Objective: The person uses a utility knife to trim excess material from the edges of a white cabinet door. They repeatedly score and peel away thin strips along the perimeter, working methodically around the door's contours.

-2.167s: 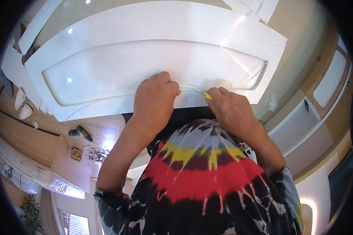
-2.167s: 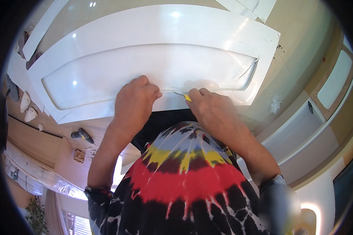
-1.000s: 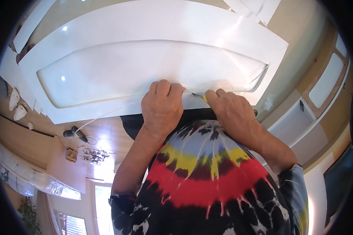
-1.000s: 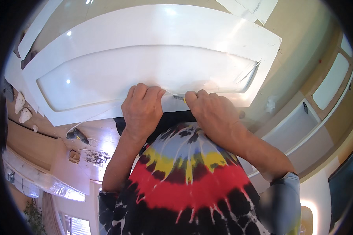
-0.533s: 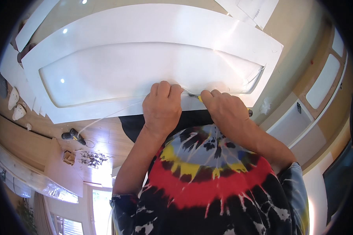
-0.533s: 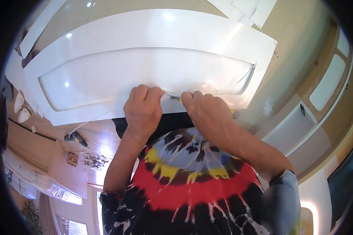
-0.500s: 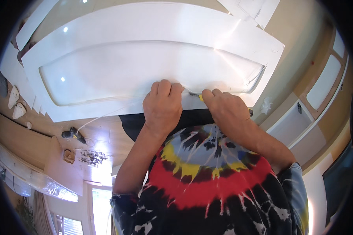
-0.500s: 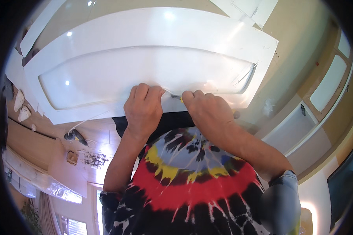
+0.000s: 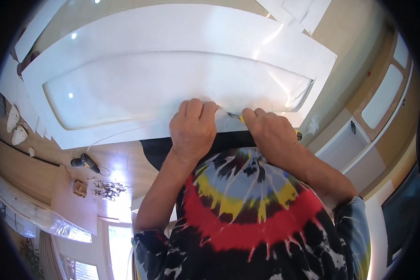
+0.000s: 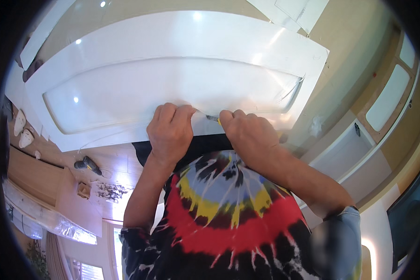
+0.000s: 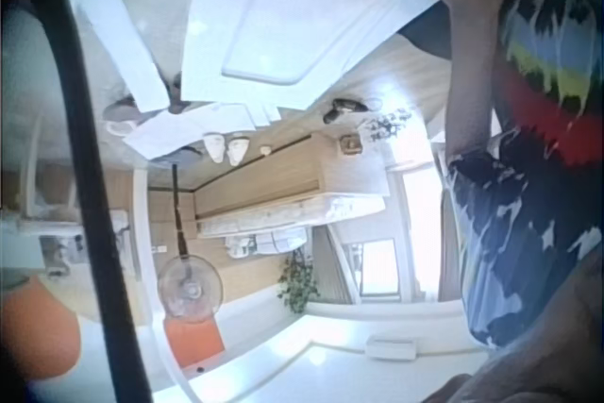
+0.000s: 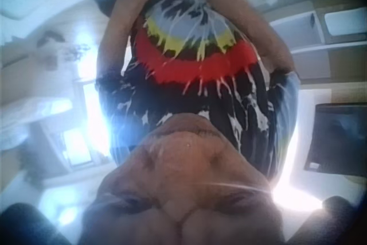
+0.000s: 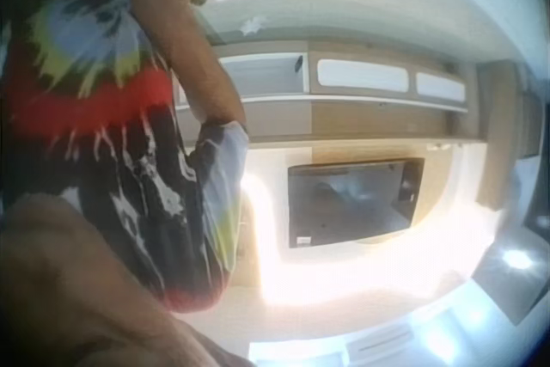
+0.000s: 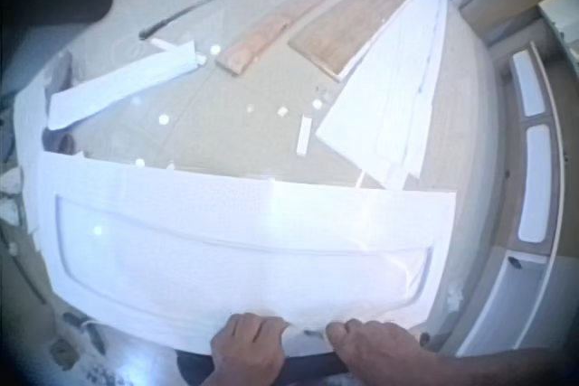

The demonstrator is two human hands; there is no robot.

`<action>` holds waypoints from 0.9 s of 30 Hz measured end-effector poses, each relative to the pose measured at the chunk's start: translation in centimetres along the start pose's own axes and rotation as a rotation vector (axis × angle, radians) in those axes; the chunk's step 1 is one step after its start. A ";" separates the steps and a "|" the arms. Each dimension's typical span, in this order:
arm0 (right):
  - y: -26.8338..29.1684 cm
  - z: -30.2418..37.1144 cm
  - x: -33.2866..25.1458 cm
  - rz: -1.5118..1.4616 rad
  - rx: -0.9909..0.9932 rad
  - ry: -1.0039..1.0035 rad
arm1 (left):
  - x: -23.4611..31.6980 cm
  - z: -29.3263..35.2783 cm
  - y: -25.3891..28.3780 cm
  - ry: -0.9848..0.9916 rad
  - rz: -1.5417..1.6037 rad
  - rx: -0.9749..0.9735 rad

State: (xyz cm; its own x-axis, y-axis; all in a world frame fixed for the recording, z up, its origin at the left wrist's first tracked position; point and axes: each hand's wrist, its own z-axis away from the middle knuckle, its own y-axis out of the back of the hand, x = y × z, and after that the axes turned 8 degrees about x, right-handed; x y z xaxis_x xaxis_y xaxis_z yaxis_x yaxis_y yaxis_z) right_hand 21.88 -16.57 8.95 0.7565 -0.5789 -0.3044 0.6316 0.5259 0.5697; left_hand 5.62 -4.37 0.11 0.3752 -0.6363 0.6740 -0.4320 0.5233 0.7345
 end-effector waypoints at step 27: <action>-0.6 0.2 1.4 0.007 0.137 0.083 | 0.6 -0.3 -0.4 0.050 -0.024 0.051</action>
State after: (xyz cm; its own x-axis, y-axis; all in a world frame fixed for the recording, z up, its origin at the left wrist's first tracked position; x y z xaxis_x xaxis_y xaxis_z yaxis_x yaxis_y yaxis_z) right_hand 22.48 -17.83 8.33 0.7757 -0.5192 -0.3587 0.6016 0.4367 0.6689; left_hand 6.25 -4.77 0.22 0.4256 -0.6185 0.6606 -0.4636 0.4779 0.7461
